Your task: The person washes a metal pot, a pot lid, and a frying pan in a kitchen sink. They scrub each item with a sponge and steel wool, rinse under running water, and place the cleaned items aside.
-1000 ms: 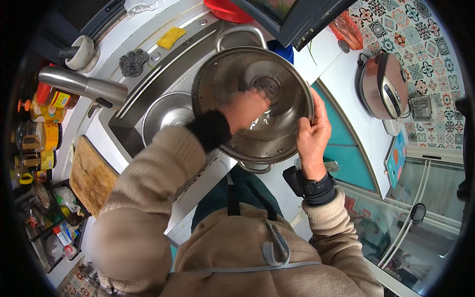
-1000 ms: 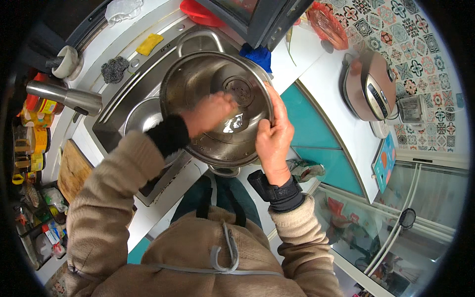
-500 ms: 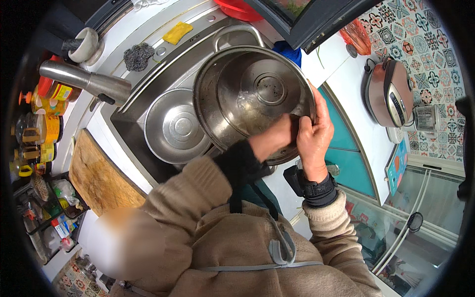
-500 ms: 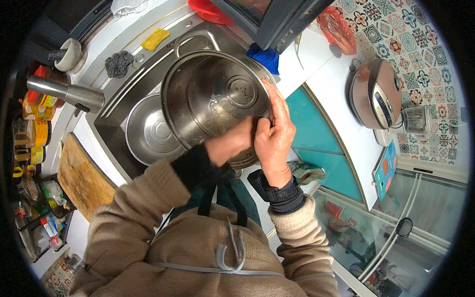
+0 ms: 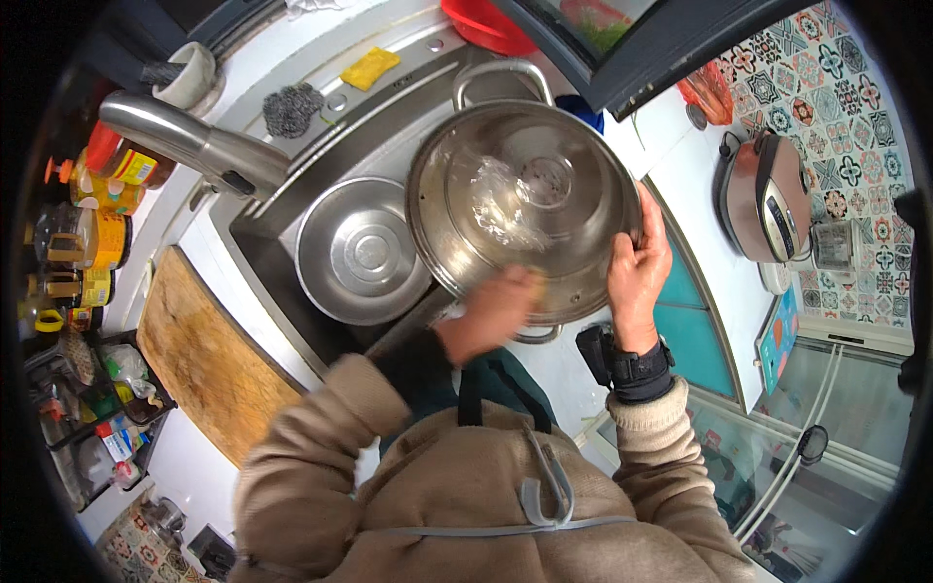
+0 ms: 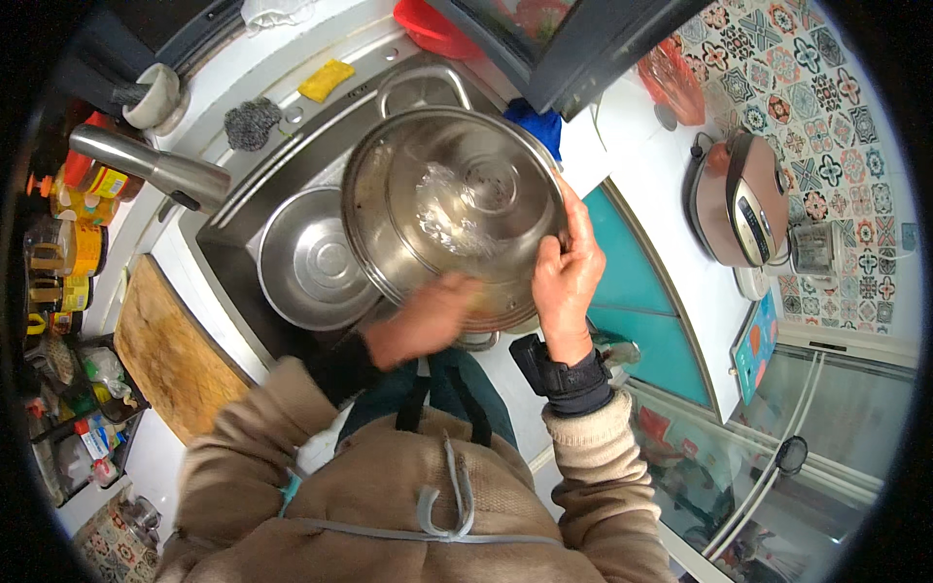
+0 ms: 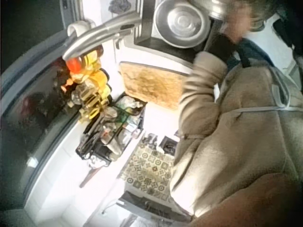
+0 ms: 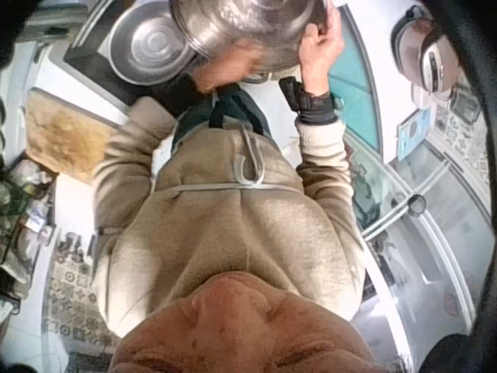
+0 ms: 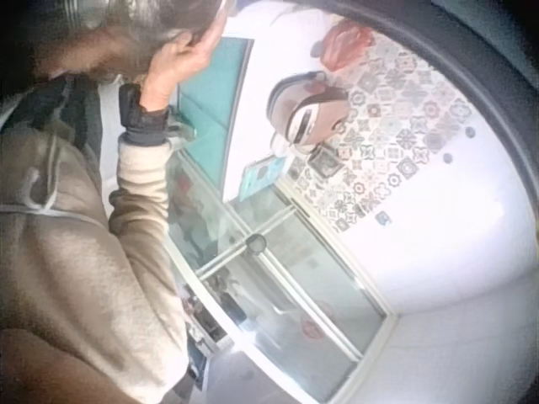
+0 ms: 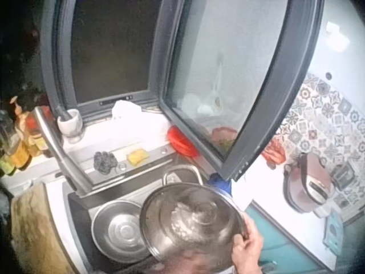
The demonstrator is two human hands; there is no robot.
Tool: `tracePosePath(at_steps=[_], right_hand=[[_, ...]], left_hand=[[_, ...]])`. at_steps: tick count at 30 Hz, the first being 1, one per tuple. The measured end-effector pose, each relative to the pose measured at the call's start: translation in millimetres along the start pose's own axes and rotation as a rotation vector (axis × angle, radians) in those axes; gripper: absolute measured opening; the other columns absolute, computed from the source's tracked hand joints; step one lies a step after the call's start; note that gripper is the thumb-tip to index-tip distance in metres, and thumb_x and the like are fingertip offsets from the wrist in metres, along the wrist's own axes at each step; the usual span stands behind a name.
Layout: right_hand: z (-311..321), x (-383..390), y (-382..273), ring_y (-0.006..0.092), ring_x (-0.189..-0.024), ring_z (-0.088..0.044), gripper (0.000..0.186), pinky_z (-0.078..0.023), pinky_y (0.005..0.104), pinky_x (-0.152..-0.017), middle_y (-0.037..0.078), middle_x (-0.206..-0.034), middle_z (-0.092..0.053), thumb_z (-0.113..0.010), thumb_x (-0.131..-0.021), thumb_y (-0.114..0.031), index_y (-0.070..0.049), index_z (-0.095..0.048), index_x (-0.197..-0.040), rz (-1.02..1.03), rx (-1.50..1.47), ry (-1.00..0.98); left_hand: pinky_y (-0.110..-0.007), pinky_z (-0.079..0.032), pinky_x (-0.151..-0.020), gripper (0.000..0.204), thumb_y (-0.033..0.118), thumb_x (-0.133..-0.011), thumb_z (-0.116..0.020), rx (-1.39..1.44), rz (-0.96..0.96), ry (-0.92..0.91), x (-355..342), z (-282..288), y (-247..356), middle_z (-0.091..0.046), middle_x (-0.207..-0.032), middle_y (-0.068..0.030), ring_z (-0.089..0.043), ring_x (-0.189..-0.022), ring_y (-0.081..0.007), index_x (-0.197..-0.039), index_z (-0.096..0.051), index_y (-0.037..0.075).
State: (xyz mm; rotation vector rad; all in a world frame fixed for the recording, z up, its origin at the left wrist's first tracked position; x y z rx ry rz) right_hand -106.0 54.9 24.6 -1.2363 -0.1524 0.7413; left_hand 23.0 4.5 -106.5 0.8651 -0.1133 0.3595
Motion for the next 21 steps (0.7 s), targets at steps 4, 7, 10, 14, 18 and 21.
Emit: tracePosePath(at_steps=[4,7,10,14,18,21], right_hand=[[-2.2,-3.0,-8.7,0.0086,-0.089,-0.058,0.064,-0.045,0.0201,-0.078,0.008,-0.122,-0.060,-0.035,-0.068,0.016,-0.003,-0.055,-0.126,0.107,0.097,0.014],[-0.9,-7.4,-6.7,0.0101,-0.094,-0.058,0.066,-0.045,0.0232,-0.083,0.009,-0.124,-0.059,-0.036,-0.068,0.016,-0.004,-0.052,-0.129,0.110,0.034,-0.009],[1.8,-12.8,5.1,0.0163,-0.115,-0.051,0.067,-0.040,0.0266,-0.096,0.009,-0.125,-0.057,-0.035,-0.068,0.016,-0.004,-0.051,-0.130,-0.060,0.020,-0.022],[8.0,-23.0,2.6,0.0174,-0.113,-0.053,0.060,-0.044,0.0262,-0.094,0.008,-0.122,-0.057,-0.044,-0.075,0.014,-0.005,-0.049,-0.132,0.044,0.034,-0.104],[26.7,-5.3,16.5,0.0149,-0.098,-0.057,0.056,-0.047,0.0278,-0.086,0.008,-0.107,-0.058,-0.066,-0.084,-0.006,-0.002,-0.042,-0.135,-0.172,0.078,-0.198],[33.8,28.0,30.9,0.0084,-0.073,-0.053,0.055,-0.046,0.0217,-0.062,0.001,-0.084,-0.056,-0.071,-0.084,-0.018,0.000,-0.046,-0.129,-0.490,0.063,-0.180]], left_hand=[[-0.043,-0.041,-0.093,0.038,0.021,-0.093,-0.049,0.301,-0.461,0.435,10.9,24.2,74.8,-0.047,-0.122,-0.0214,-0.051,-0.110,-0.0379,-0.125,-0.045,0.001],[-0.041,-0.039,-0.099,0.041,0.021,-0.086,-0.056,0.136,-0.486,0.157,35.2,42.5,32.8,-0.051,-0.121,-0.0171,-0.050,-0.112,-0.0327,-0.122,-0.052,0.002],[-0.040,-0.042,-0.098,0.041,0.019,-0.081,-0.060,-0.656,-0.681,0.270,45.8,74.7,-28.0,-0.057,-0.113,-0.0124,-0.053,-0.112,-0.0287,-0.119,-0.056,0.005],[-0.036,-0.049,-0.090,0.028,0.013,-0.080,-0.057,-0.590,-0.747,0.284,32.3,77.4,-43.9,-0.060,-0.102,-0.0079,-0.058,-0.105,-0.0268,-0.108,-0.059,0.006],[-0.031,-0.051,-0.085,0.027,0.012,-0.078,-0.059,-0.337,-0.743,0.425,35.4,59.6,-3.0,-0.061,-0.105,-0.0070,-0.061,-0.101,-0.0243,-0.103,-0.061,0.004],[-0.030,-0.052,-0.082,0.030,0.011,-0.078,-0.060,-0.206,-0.636,0.518,31.9,42.2,19.3,-0.059,-0.107,-0.0067,-0.062,-0.096,-0.0231,-0.107,-0.061,0.006]])
Point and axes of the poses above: each hand's wrist, its own x-axis away from the middle knuckle, its own z-axis out of the back of the hand, y = z × x, the point moved 6 cm from there along -x, towards the middle knuckle
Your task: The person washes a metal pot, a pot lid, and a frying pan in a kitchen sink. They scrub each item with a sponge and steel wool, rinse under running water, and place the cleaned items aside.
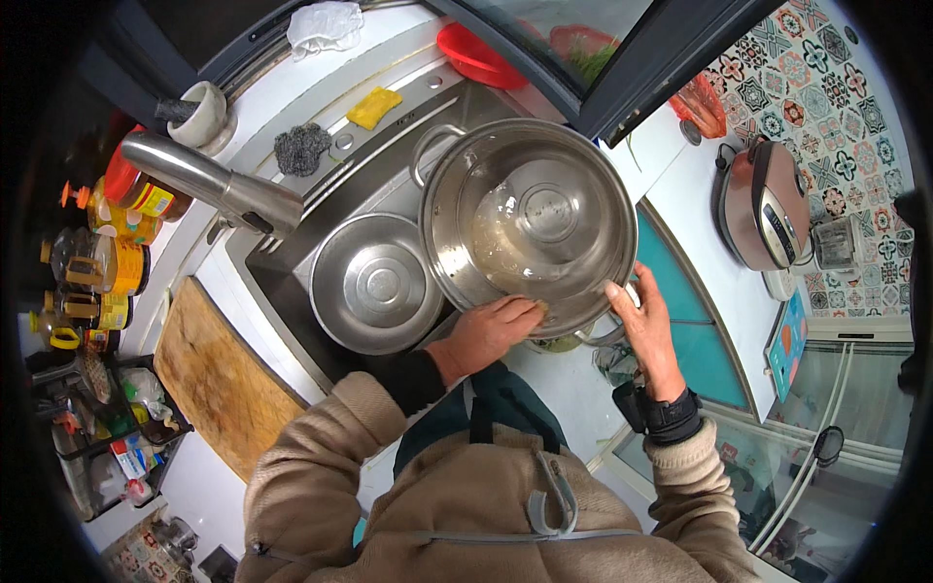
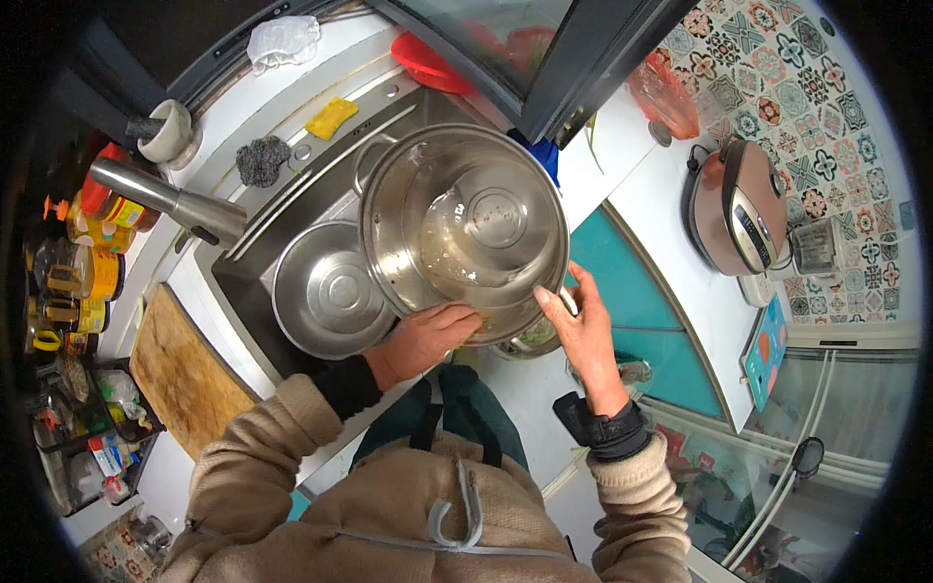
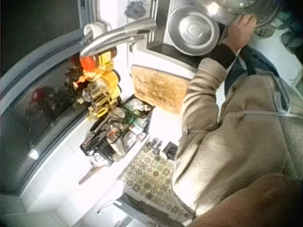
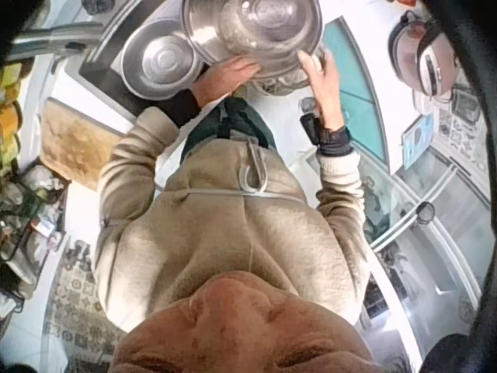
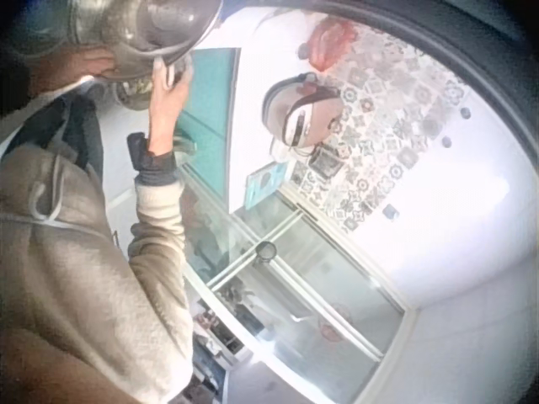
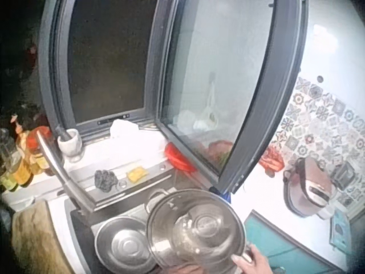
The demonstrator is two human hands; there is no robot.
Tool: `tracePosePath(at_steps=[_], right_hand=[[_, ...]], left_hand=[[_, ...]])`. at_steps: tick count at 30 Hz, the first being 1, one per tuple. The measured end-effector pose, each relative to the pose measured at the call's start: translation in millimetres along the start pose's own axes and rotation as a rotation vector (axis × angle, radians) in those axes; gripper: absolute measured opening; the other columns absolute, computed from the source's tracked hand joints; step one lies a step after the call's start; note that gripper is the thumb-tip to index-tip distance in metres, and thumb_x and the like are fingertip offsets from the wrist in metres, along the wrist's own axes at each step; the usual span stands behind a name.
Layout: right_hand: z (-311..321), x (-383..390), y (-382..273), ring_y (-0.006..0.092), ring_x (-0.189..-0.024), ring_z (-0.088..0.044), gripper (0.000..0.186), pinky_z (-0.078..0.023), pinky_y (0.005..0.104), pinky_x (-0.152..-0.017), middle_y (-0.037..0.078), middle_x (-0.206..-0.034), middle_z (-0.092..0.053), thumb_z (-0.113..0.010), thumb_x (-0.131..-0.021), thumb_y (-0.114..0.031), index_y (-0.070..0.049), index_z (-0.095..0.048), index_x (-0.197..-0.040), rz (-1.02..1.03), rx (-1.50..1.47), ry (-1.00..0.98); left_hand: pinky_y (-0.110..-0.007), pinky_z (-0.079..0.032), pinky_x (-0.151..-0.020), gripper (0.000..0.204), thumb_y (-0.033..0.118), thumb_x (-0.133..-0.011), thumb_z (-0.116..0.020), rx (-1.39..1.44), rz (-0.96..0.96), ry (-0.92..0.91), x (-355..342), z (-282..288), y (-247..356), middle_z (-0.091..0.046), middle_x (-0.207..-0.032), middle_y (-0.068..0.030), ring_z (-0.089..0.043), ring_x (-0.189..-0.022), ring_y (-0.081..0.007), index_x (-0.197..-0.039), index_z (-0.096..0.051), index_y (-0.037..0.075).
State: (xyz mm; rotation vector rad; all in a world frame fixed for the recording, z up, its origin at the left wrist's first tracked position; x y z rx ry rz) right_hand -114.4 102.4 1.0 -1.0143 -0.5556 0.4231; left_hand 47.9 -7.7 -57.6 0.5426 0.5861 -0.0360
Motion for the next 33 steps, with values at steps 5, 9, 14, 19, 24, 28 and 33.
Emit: tracePosePath(at_steps=[5,9,14,19,24,28,33], right_hand=[[8.5,9.0,-10.7,0.0011,-0.048,-0.034,0.036,-0.025,0.0169,-0.041,-0.007,-0.064,-0.043,-0.074,-0.080,-0.009,-0.001,-0.053,-0.108,0.027,-0.516,0.058],[21.1,2.2,-16.7,0.0006,-0.047,-0.029,0.030,-0.023,0.0177,-0.039,-0.008,-0.062,-0.037,-0.074,-0.078,-0.008,-0.013,-0.044,-0.079,-0.021,-0.497,0.147],[25.2,5.1,-16.5,0.0018,-0.047,-0.030,0.038,-0.026,0.0187,-0.039,-0.008,-0.061,-0.036,-0.076,-0.079,-0.013,-0.015,-0.038,-0.072,0.010,-0.375,0.131],[19.0,7.5,-21.6,0.0019,-0.050,-0.031,0.041,-0.026,0.0189,-0.041,-0.007,-0.061,-0.036,-0.078,-0.078,-0.015,-0.014,-0.038,-0.071,0.014,-0.293,0.018],[12.5,12.9,-26.4,0.0017,-0.053,-0.030,0.041,-0.025,0.0185,-0.045,-0.008,-0.061,-0.034,-0.077,-0.079,-0.013,-0.014,-0.037,-0.070,0.039,-0.247,0.009],[9.6,14.5,-28.7,0.0015,-0.055,-0.029,0.042,-0.024,0.0186,-0.047,-0.009,-0.062,-0.033,-0.075,-0.080,-0.011,-0.013,-0.035,-0.070,0.053,-0.214,-0.020],[10.8,10.3,-31.7,0.0021,-0.055,-0.030,0.041,-0.025,0.0190,-0.047,-0.008,-0.062,-0.033,-0.075,-0.080,-0.011,-0.013,-0.035,-0.070,0.052,-0.226,-0.020]], left_hand=[[-0.033,-0.053,-0.078,0.032,0.009,-0.080,-0.060,0.207,0.324,0.062,-16.9,-36.0,23.7,-0.057,-0.107,-0.0079,-0.061,-0.093,-0.0263,-0.112,-0.058,0.008],[-0.038,-0.048,-0.089,0.040,0.018,-0.081,-0.062,0.278,0.295,-0.017,-25.2,-37.2,41.3,-0.054,-0.117,-0.0093,-0.057,-0.104,-0.0291,-0.119,-0.054,0.007],[-0.045,-0.035,-0.102,0.033,0.028,-0.087,-0.055,-0.180,-0.087,-0.494,1.7,-3.0,-7.0,-0.055,-0.119,-0.0076,-0.047,-0.120,-0.0248,-0.112,-0.059,0.007],[-0.037,-0.040,-0.092,0.021,0.017,-0.082,-0.055,-0.733,-0.047,-0.751,-17.5,-10.1,-95.0,-0.058,-0.108,-0.0064,-0.050,-0.108,-0.0224,-0.098,-0.064,0.007],[-0.036,-0.048,-0.078,0.019,0.010,-0.079,-0.056,-0.655,0.244,-0.619,-57.7,-66.2,-114.5,-0.062,-0.102,-0.0122,-0.060,-0.095,-0.0292,-0.093,-0.067,0.004],[-0.042,-0.049,-0.086,0.023,0.008,-0.080,-0.058,-0.245,0.489,-0.807,-54.3,-121.7,-87.8,-0.063,-0.110,-0.0170,-0.060,-0.104,-0.0336,-0.100,-0.070,0.005],[-0.042,-0.047,-0.084,0.019,0.008,-0.075,-0.059,0.329,0.435,-0.316,-78.1,-128.5,-35.1,-0.063,-0.101,-0.0200,-0.059,-0.098,-0.0362,-0.092,-0.066,0.002]])
Point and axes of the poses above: each hand's wrist, its own x-axis away from the middle knuckle, its own z-axis out of the back of the hand, y = z × x, the point moved 6 cm from there along -x, towards the middle knuckle
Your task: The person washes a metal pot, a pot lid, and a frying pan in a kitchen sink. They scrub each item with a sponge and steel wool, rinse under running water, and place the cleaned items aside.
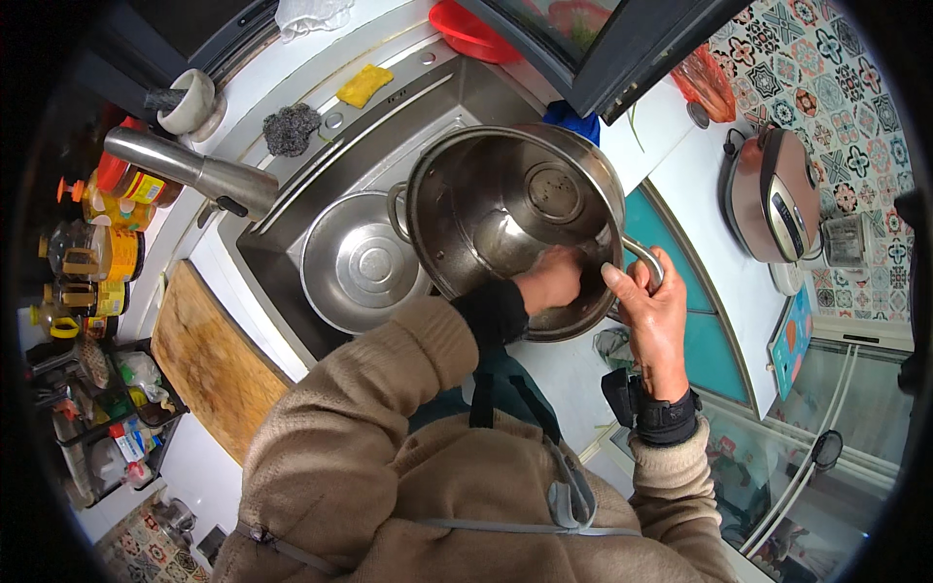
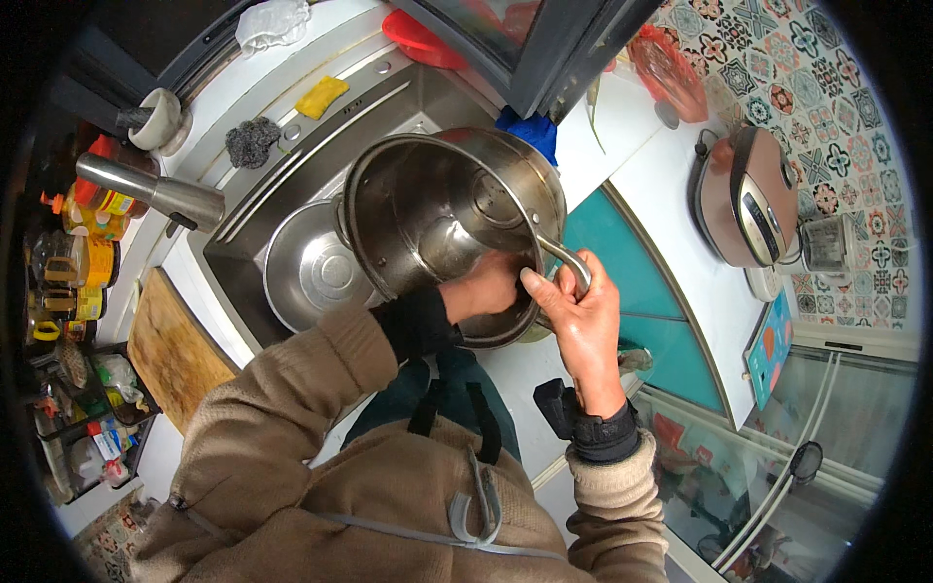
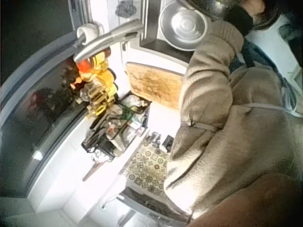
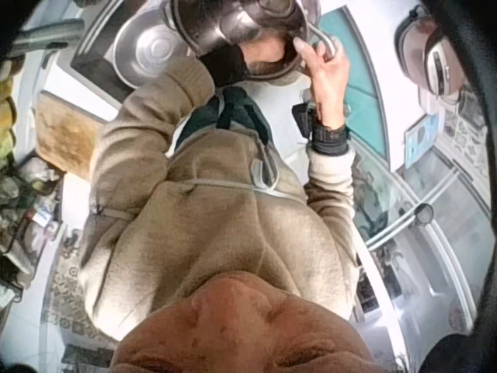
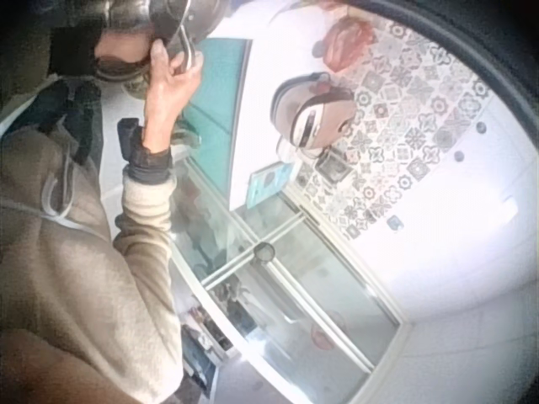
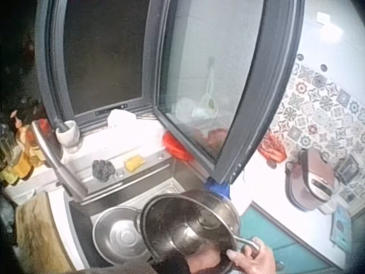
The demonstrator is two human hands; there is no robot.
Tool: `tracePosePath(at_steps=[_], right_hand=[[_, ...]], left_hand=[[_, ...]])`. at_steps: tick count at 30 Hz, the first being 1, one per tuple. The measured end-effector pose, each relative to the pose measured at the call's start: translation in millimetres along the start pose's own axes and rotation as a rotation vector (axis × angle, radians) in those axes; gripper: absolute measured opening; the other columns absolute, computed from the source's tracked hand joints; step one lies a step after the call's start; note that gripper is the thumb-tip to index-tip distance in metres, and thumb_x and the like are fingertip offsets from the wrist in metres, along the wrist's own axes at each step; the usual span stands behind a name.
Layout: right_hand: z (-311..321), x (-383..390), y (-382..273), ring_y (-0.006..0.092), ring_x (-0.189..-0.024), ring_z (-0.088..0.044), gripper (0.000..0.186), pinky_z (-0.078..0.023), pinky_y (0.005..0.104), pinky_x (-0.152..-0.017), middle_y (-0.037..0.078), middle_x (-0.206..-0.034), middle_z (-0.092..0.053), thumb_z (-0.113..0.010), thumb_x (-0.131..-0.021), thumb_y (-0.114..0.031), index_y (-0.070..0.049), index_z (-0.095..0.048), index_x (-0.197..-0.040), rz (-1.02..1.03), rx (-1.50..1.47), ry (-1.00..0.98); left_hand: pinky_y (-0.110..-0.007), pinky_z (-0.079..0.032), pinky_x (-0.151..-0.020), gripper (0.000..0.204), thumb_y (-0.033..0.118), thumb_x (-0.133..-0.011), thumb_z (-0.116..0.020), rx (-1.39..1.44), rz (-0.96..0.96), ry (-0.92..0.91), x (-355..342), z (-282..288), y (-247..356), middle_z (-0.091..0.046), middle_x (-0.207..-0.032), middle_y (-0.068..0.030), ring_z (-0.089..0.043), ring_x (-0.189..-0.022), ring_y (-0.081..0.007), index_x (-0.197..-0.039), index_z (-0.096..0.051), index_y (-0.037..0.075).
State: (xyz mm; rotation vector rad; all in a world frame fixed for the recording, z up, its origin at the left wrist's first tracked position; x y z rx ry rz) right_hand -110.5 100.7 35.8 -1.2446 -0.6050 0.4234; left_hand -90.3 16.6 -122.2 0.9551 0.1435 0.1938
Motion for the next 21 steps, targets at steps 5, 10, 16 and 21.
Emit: tracePosePath(at_steps=[5,10,16,21], right_hand=[[3.8,-4.1,-2.3,0.0023,-0.055,-0.030,0.041,-0.026,0.0179,-0.047,-0.008,-0.062,-0.034,-0.076,-0.080,-0.013,-0.013,-0.036,-0.070,-0.018,0.015,0.031],[1.8,-7.6,-6.3,0.0028,-0.056,-0.031,0.041,-0.027,0.0186,-0.048,-0.008,-0.062,-0.035,-0.077,-0.079,-0.014,-0.013,-0.037,-0.070,-0.034,0.085,-0.014],[-0.8,-10.6,-11.6,0.0034,-0.057,-0.032,0.043,-0.029,0.0197,-0.048,-0.007,-0.063,-0.035,-0.078,-0.078,-0.016,-0.012,-0.036,-0.069,-0.011,0.127,-0.031],[2.8,-13.2,-8.4,0.0034,-0.057,-0.030,0.043,-0.028,0.0193,-0.048,-0.007,-0.064,-0.034,-0.078,-0.078,-0.015,-0.012,-0.036,-0.069,-0.001,0.118,0.015]], left_hand=[[-0.043,-0.045,-0.088,0.022,0.008,-0.075,-0.061,-0.263,-0.185,-0.455,30.3,14.0,-54.5,-0.062,-0.099,-0.0194,-0.058,-0.101,-0.0357,-0.097,-0.063,0.006],[-0.043,-0.048,-0.075,0.014,0.018,-0.078,-0.059,-1.215,-0.315,-0.198,2.1,86.0,-73.3,-0.067,-0.085,-0.0056,-0.062,-0.088,-0.0264,-0.078,-0.071,0.011],[-0.040,-0.041,-0.092,0.018,0.014,-0.076,-0.059,-1.310,-0.333,-0.278,-9.7,139.3,-42.2,-0.066,-0.097,-0.0127,-0.056,-0.104,-0.0281,-0.085,-0.072,0.005],[-0.043,-0.040,-0.087,0.024,0.012,-0.077,-0.057,-1.326,-0.065,-0.318,57.5,79.8,-55.0,-0.063,-0.097,-0.0167,-0.055,-0.100,-0.0303,-0.094,-0.068,0.000]])
Point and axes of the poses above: each hand's wrist, its own x-axis away from the middle knuckle, its own z-axis out of the back of the hand, y = z × x, the point moved 6 cm from there along -x, towards the middle knuckle
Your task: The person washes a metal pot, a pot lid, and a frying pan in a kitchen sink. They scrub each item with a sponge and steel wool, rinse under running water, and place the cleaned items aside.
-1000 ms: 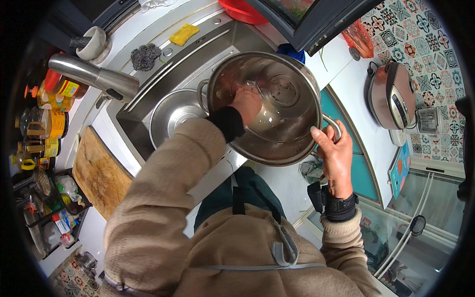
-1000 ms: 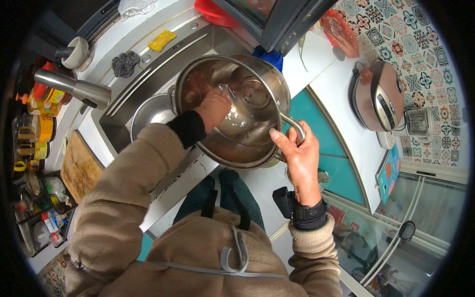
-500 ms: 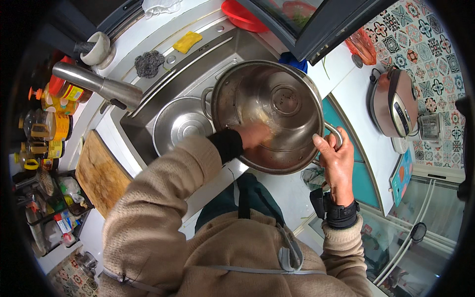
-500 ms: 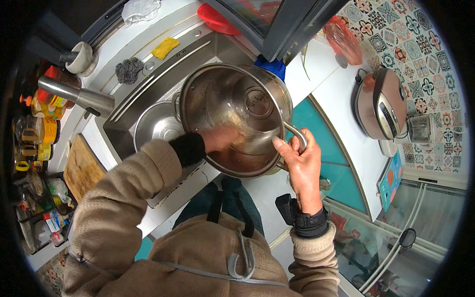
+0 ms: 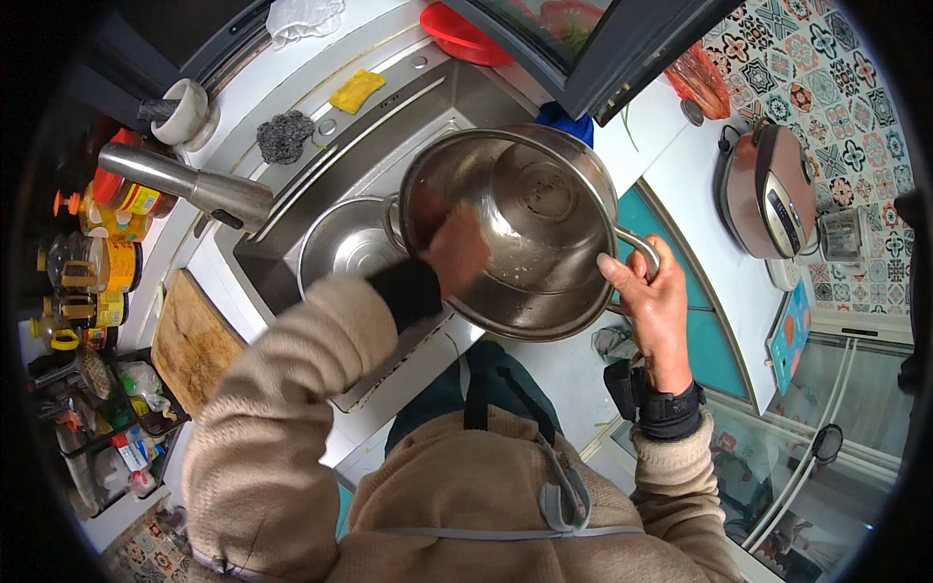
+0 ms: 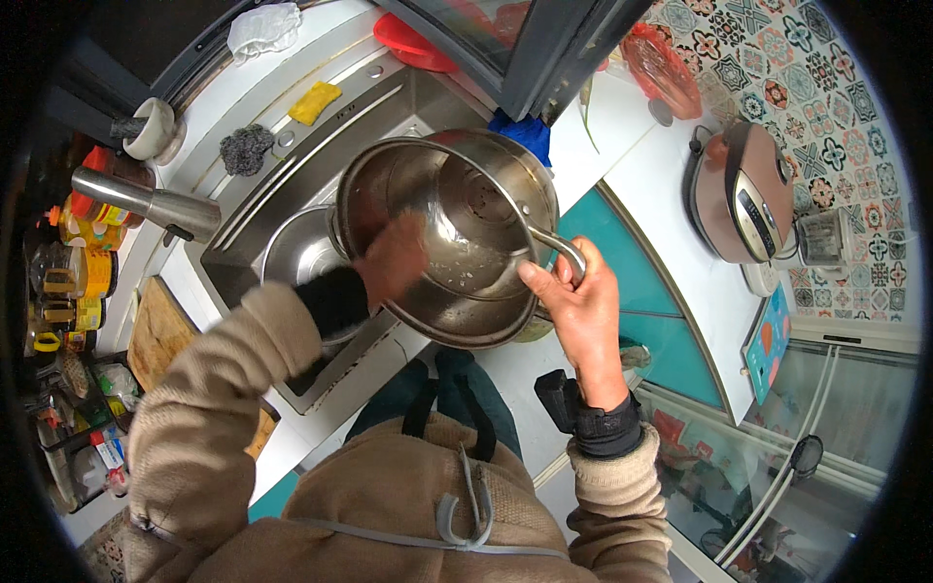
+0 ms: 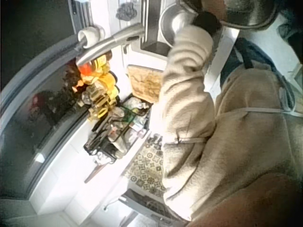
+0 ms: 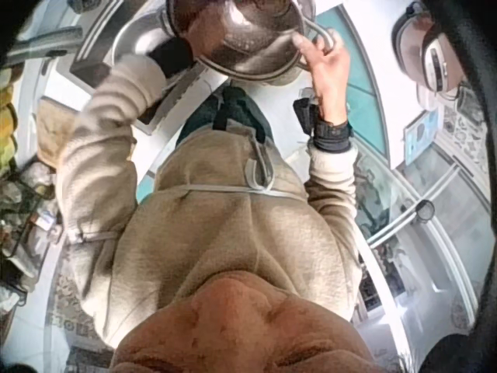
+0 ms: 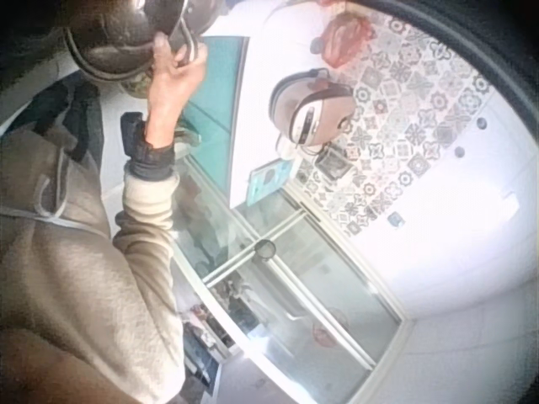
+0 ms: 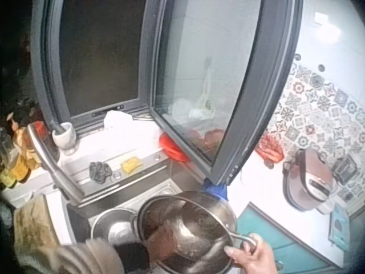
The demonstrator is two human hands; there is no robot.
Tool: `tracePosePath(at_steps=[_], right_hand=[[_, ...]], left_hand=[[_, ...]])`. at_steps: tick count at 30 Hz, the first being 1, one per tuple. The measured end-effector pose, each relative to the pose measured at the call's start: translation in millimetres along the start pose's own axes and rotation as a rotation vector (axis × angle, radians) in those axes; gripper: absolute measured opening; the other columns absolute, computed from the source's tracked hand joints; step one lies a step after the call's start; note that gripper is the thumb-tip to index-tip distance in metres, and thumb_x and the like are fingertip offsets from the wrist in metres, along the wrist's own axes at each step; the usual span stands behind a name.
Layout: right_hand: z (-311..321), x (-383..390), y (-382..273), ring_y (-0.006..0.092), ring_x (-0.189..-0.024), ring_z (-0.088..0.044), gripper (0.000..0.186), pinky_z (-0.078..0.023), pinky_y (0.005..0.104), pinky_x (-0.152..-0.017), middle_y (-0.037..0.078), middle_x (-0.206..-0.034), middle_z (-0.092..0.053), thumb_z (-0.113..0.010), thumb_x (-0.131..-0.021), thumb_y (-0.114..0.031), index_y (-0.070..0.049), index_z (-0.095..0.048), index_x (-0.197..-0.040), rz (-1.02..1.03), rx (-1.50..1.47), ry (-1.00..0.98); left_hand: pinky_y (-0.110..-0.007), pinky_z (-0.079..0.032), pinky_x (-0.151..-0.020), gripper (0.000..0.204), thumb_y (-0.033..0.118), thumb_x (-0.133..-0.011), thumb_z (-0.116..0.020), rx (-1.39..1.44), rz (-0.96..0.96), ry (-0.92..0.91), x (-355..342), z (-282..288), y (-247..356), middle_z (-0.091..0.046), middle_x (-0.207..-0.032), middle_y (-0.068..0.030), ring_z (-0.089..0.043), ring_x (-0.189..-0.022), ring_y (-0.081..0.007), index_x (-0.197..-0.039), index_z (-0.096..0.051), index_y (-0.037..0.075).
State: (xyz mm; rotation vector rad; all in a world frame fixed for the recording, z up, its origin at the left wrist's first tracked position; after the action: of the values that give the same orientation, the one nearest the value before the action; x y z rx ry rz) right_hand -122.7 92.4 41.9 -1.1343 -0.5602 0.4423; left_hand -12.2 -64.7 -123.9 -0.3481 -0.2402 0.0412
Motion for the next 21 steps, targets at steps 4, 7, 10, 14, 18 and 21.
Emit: tracePosePath(at_steps=[4,7,10,14,18,21], right_hand=[[3.2,-3.9,1.5,0.0028,-0.056,-0.029,0.043,-0.025,0.0192,-0.047,-0.008,-0.063,-0.033,-0.077,-0.079,-0.014,-0.013,-0.036,-0.070,-0.018,-0.001,0.029],[3.0,-4.8,-2.1,0.0024,-0.056,-0.029,0.042,-0.024,0.0190,-0.047,-0.008,-0.063,-0.033,-0.077,-0.079,-0.015,-0.013,-0.036,-0.070,-0.001,-0.036,0.012],[2.0,-3.9,-2.2,0.0023,-0.055,-0.031,0.041,-0.026,0.0186,-0.047,-0.008,-0.062,-0.034,-0.077,-0.079,-0.015,-0.013,-0.037,-0.071,-0.043,-0.075,-0.011],[-1.4,-3.6,-4.8,0.0026,-0.052,-0.032,0.040,-0.027,0.0194,-0.044,-0.007,-0.061,-0.035,-0.077,-0.080,-0.016,-0.012,-0.038,-0.072,-0.011,-0.031,-0.075],[4.3,-4.3,3.7,0.0024,-0.055,-0.032,0.040,-0.027,0.0185,-0.047,-0.007,-0.062,-0.036,-0.077,-0.079,-0.016,-0.013,-0.038,-0.072,-0.104,-0.094,0.003],[2.4,-5.3,-0.1,0.0024,-0.057,-0.032,0.041,-0.028,0.0184,-0.049,-0.007,-0.062,-0.035,-0.078,-0.079,-0.017,-0.013,-0.037,-0.071,-0.034,-0.059,-0.026]], left_hand=[[-0.042,-0.038,-0.087,0.027,0.007,-0.076,-0.055,0.725,-0.056,0.129,5.3,21.6,60.0,-0.064,-0.099,-0.0133,-0.057,-0.098,-0.0269,-0.101,-0.065,0.001],[-0.043,-0.038,-0.090,0.023,0.005,-0.075,-0.055,1.040,0.053,0.384,15.4,48.3,64.9,-0.064,-0.103,-0.0109,-0.057,-0.102,-0.0267,-0.093,-0.068,0.006],[-0.041,-0.038,-0.091,0.022,0.003,-0.078,-0.053,0.971,-0.097,0.337,34.7,48.2,36.7,-0.063,-0.107,-0.0108,-0.056,-0.103,-0.0275,-0.093,-0.068,0.007],[-0.045,-0.033,-0.097,0.039,0.022,-0.082,-0.058,-0.099,-0.010,-0.085,34.2,23.4,-43.9,-0.057,-0.118,-0.0034,-0.046,-0.116,-0.0237,-0.119,-0.061,0.013],[-0.038,-0.036,-0.086,0.033,0.019,-0.081,-0.058,-0.158,0.024,0.014,29.0,48.4,-65.1,-0.054,-0.123,-0.0140,-0.047,-0.108,-0.0286,-0.109,-0.067,0.005],[-0.038,-0.041,-0.089,0.027,0.012,-0.078,-0.058,-0.059,0.106,0.060,39.4,53.4,-37.0,-0.056,-0.119,-0.0200,-0.051,-0.109,-0.0321,-0.099,-0.066,-0.002]])
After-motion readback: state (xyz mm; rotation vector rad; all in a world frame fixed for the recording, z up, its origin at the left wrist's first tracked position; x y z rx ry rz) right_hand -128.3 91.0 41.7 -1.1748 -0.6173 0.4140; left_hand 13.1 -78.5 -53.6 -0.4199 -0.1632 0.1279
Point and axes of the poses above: each hand's wrist, its own x-axis away from the middle knuckle, its own z-axis out of the back of the hand, y = z × x, the point moved 6 cm from there along -x, towards the middle knuckle
